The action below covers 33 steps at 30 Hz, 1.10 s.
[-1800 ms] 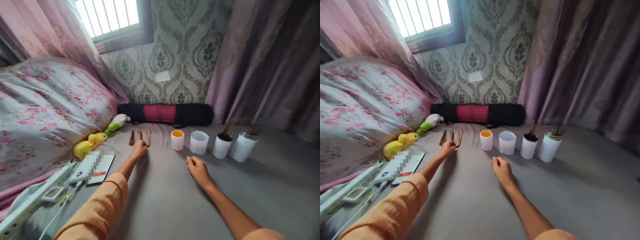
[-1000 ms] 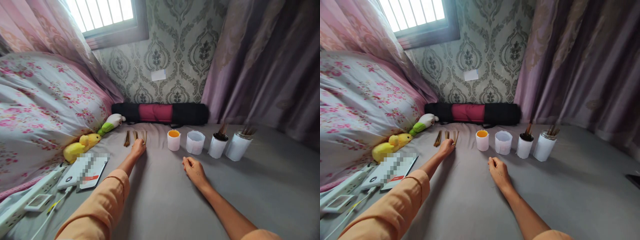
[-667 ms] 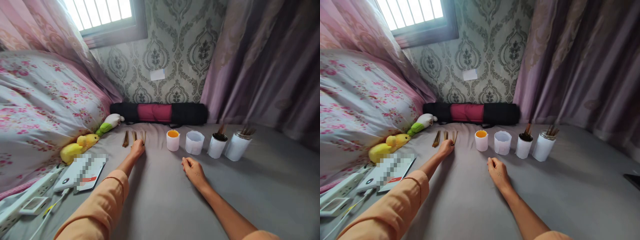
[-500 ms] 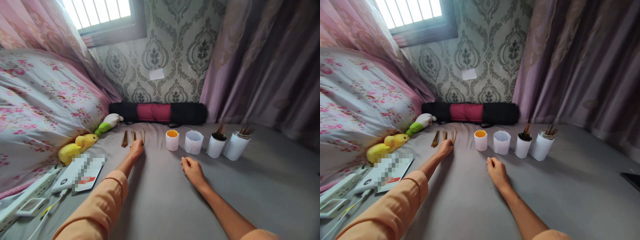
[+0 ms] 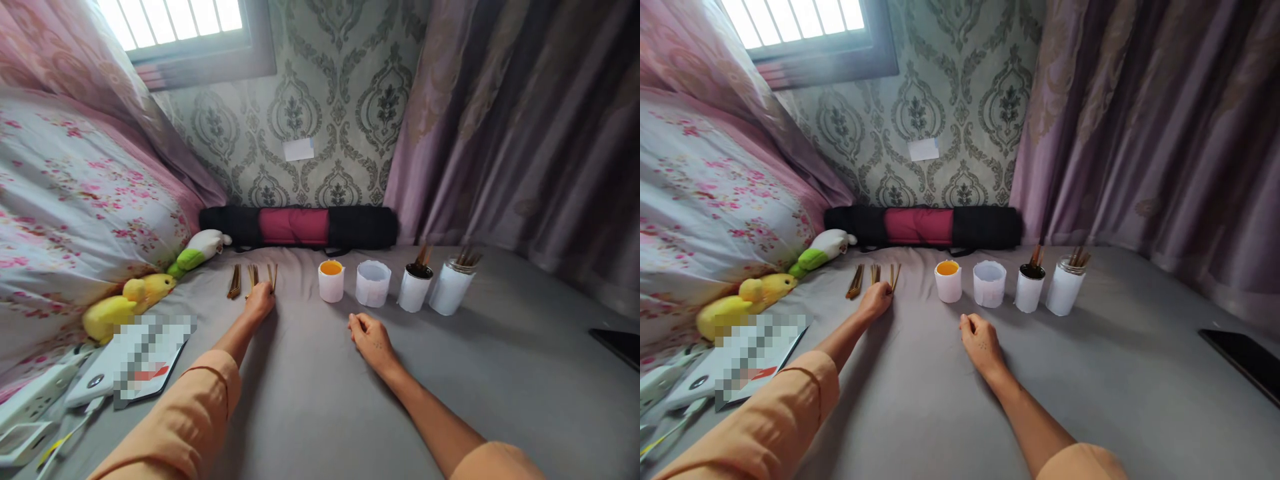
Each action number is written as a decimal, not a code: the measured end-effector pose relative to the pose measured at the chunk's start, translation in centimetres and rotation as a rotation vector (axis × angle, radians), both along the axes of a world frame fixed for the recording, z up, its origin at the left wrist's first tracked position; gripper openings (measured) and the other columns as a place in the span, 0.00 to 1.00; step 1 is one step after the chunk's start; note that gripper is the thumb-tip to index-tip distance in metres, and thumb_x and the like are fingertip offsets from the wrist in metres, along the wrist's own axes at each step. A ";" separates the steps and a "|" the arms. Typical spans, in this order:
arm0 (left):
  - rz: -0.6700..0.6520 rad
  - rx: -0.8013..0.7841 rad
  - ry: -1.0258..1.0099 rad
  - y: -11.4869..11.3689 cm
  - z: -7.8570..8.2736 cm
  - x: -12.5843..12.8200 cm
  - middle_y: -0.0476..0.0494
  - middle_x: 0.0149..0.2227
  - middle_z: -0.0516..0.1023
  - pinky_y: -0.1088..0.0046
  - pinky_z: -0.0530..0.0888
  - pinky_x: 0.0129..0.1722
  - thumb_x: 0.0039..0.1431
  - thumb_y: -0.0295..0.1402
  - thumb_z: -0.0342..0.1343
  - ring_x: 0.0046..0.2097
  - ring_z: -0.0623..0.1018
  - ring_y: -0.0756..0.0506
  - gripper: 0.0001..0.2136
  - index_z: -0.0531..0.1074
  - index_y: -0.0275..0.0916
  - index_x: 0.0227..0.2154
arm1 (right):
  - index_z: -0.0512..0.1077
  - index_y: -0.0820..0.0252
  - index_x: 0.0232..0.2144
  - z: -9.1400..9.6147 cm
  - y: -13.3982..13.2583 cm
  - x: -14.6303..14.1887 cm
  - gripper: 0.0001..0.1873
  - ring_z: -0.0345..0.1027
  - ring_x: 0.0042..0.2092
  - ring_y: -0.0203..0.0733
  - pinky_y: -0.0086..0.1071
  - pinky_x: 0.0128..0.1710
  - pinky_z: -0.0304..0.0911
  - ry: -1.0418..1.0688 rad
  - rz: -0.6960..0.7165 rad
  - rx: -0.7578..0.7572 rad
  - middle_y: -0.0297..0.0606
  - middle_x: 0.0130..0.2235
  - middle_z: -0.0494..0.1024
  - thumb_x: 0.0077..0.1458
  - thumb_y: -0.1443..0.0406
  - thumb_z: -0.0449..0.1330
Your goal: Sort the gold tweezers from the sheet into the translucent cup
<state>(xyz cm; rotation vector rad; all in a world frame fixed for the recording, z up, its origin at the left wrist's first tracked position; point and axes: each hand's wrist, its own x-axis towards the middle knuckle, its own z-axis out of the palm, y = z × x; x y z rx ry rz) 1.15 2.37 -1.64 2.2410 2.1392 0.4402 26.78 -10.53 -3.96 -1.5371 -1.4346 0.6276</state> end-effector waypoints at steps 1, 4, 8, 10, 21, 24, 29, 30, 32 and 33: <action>-0.002 0.003 0.000 0.0 0.0 0.0 0.39 0.35 0.74 0.75 0.66 0.37 0.49 0.26 0.47 0.40 0.72 0.46 0.09 0.71 0.36 0.31 | 0.68 0.62 0.22 0.0 0.0 0.0 0.21 0.56 0.18 0.31 0.24 0.19 0.50 0.000 -0.001 -0.001 0.33 0.17 0.67 0.53 0.54 0.45; -0.005 0.008 -0.005 -0.1 0.1 0.1 0.39 0.35 0.74 0.74 0.66 0.37 0.49 0.26 0.47 0.40 0.72 0.45 0.09 0.71 0.36 0.31 | 0.68 0.62 0.22 0.1 -0.1 0.0 0.21 0.56 0.19 0.31 0.24 0.19 0.50 -0.010 0.001 -0.009 0.32 0.17 0.66 0.53 0.53 0.45; -0.005 0.009 -0.014 -0.1 0.1 0.0 0.39 0.36 0.74 0.74 0.66 0.38 0.49 0.27 0.47 0.40 0.72 0.45 0.09 0.71 0.36 0.31 | 0.68 0.61 0.22 -0.1 -0.1 0.1 0.21 0.56 0.19 0.31 0.24 0.19 0.49 -0.024 -0.006 -0.008 0.31 0.17 0.66 0.53 0.53 0.44; -0.004 0.008 -0.020 -0.1 0.1 0.0 0.38 0.36 0.74 0.74 0.66 0.38 0.49 0.27 0.47 0.41 0.72 0.45 0.09 0.72 0.36 0.31 | 0.68 0.61 0.22 -0.1 0.0 0.1 0.21 0.57 0.20 0.31 0.24 0.20 0.49 -0.023 -0.001 -0.008 0.31 0.17 0.66 0.53 0.53 0.44; 0.037 -0.018 -0.058 0.2 0.0 -0.2 0.39 0.37 0.75 0.74 0.66 0.38 0.49 0.28 0.48 0.41 0.73 0.45 0.09 0.72 0.36 0.31 | 0.68 0.61 0.21 -0.1 0.1 0.1 0.22 0.57 0.19 0.32 0.24 0.18 0.50 -0.016 0.004 0.000 0.32 0.17 0.66 0.52 0.53 0.45; 0.050 -0.020 -0.069 0.0 0.2 -0.2 0.39 0.37 0.75 0.75 0.66 0.37 0.50 0.29 0.49 0.41 0.73 0.45 0.08 0.72 0.37 0.31 | 0.68 0.61 0.21 -0.1 0.1 0.1 0.22 0.57 0.19 0.32 0.24 0.18 0.50 -0.010 0.003 -0.003 0.32 0.16 0.66 0.52 0.52 0.45; 0.071 -0.027 -0.089 -0.2 0.5 -0.1 0.39 0.37 0.75 0.74 0.66 0.38 0.50 0.30 0.50 0.41 0.73 0.45 0.08 0.72 0.37 0.32 | 0.68 0.62 0.21 -0.1 0.1 0.1 0.23 0.57 0.19 0.32 0.25 0.18 0.51 -0.012 0.011 -0.014 0.32 0.16 0.66 0.52 0.51 0.45; 0.074 -0.029 -0.093 -0.2 0.5 -0.1 0.38 0.37 0.75 0.74 0.66 0.38 0.50 0.31 0.50 0.41 0.73 0.45 0.09 0.72 0.37 0.32 | 0.68 0.62 0.21 -0.1 0.1 0.1 0.23 0.57 0.19 0.32 0.25 0.18 0.51 -0.016 0.012 -0.016 0.32 0.17 0.66 0.52 0.51 0.45; 0.077 -0.034 -0.101 -0.1 0.5 -0.2 0.38 0.37 0.75 0.74 0.66 0.37 0.50 0.31 0.50 0.41 0.73 0.45 0.09 0.72 0.36 0.32 | 0.67 0.61 0.21 -0.1 0.1 0.1 0.23 0.57 0.19 0.32 0.25 0.18 0.51 -0.023 0.014 -0.017 0.32 0.17 0.66 0.52 0.51 0.45; 0.079 -0.037 -0.105 -0.1 0.5 -0.2 0.38 0.37 0.75 0.74 0.66 0.37 0.50 0.31 0.50 0.41 0.73 0.44 0.09 0.73 0.36 0.31 | 0.67 0.61 0.22 -0.1 0.1 0.1 0.23 0.57 0.19 0.32 0.25 0.18 0.50 -0.023 0.014 -0.015 0.32 0.17 0.66 0.52 0.51 0.45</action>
